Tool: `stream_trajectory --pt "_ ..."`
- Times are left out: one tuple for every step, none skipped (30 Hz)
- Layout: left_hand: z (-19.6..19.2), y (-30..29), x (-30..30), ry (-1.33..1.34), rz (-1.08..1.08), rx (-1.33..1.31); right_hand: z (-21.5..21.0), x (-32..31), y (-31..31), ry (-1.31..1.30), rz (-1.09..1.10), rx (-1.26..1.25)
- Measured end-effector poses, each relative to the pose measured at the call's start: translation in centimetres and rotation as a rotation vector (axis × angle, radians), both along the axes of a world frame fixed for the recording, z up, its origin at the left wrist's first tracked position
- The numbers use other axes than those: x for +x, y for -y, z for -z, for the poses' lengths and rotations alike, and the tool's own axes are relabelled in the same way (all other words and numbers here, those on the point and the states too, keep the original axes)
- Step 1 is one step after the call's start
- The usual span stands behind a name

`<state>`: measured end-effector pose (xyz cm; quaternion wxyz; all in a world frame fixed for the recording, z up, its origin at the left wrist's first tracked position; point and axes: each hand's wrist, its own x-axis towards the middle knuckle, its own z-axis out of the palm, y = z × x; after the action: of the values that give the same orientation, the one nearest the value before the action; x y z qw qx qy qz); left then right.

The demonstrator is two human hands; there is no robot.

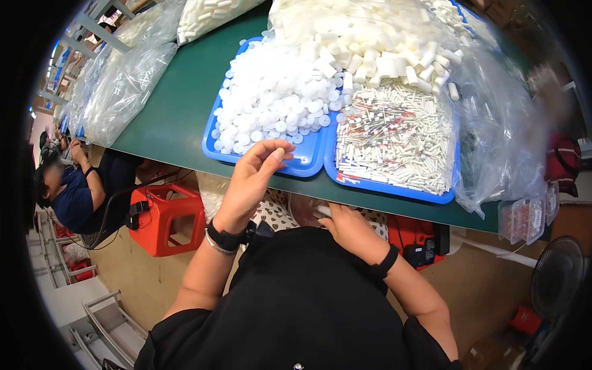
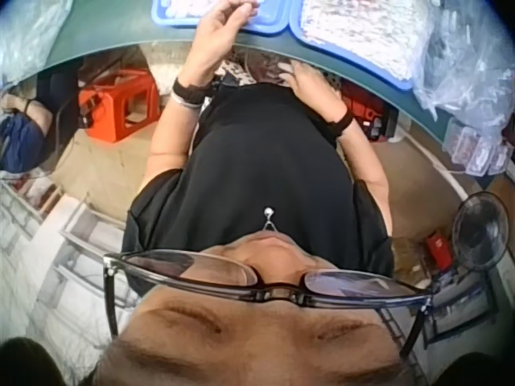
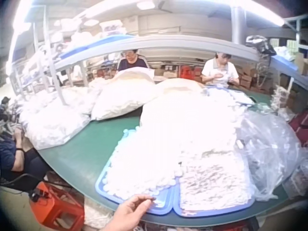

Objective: The person sits at a green table and repeatedly picks up small white plastic caps and thin white sticks. They insert the sticks into the caps by hand, one at a time, and place the assembled units into a blue tray. The process is continuous and repetitive throughout the clip.

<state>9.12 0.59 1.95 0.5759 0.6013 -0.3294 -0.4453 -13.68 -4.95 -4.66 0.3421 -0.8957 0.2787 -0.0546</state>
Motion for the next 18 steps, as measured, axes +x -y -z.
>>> stream_trajectory --pt "0.2 0.5 0.2 0.107 0.025 0.009 0.1 -0.4 0.0 0.024 0.000 -0.010" --pt "-0.2 1.1 0.2 0.193 0.016 0.074 -0.7 -0.6 0.0 0.044 0.005 -0.022" --pt "0.0 1.3 0.5 0.452 0.018 0.030 -1.8 -0.6 0.1 0.067 0.001 -0.033" --pt "0.5 1.3 0.8 0.711 0.019 -0.016 -3.3 -0.7 0.4 0.054 -0.062 0.014" --pt "1.1 1.7 1.0 0.969 0.026 -0.070 -5.4 -1.1 1.1 0.040 -0.117 0.059" --pt "1.6 2.1 1.1 1.040 0.022 -0.115 -7.2 -1.4 1.9 0.032 -0.172 0.104" --pt "1.6 2.5 0.9 1.096 0.024 -0.112 -8.9 -1.6 2.7 0.109 -0.108 0.045" --pt "1.7 3.0 0.7 1.152 0.028 -0.114 -9.0 -1.8 4.0 0.153 -0.033 -0.099" --pt "1.8 3.4 0.6 1.206 0.036 -0.116 -8.9 -1.9 5.4 0.192 0.046 -0.241" --pt "2.0 3.8 0.6 1.259 0.036 -0.122 -8.8 -1.6 6.6 0.199 0.122 -0.377" --pt "2.0 4.2 0.5 1.283 0.050 -0.097 -8.5 -1.2 7.7 0.202 0.196 -0.513" --pt "2.0 4.5 0.5 1.312 0.063 -0.071 -7.8 -1.3 8.9 0.145 0.168 -0.584" --pt "2.0 4.8 0.4 1.342 0.075 -0.044 -7.0 -1.5 10.0 0.086 0.137 -0.652" --pt "2.2 5.0 0.5 1.374 0.063 -0.063 -6.6 -1.6 10.6 0.031 0.098 -0.715" --pt "2.3 5.1 0.5 1.370 0.072 -0.064 -6.4 -1.7 10.6 0.006 0.078 -0.738" --pt "2.3 5.1 0.6 1.366 0.080 -0.065 -6.3 -1.6 10.4 -0.020 0.057 -0.760" --pt "2.4 5.1 0.7 1.363 0.080 -0.061 -6.2 -1.4 10.4 -0.041 0.028 -0.782" --pt "2.3 5.1 0.7 1.369 0.073 -0.071 -6.3 -1.5 10.5 -0.033 0.011 -0.774"
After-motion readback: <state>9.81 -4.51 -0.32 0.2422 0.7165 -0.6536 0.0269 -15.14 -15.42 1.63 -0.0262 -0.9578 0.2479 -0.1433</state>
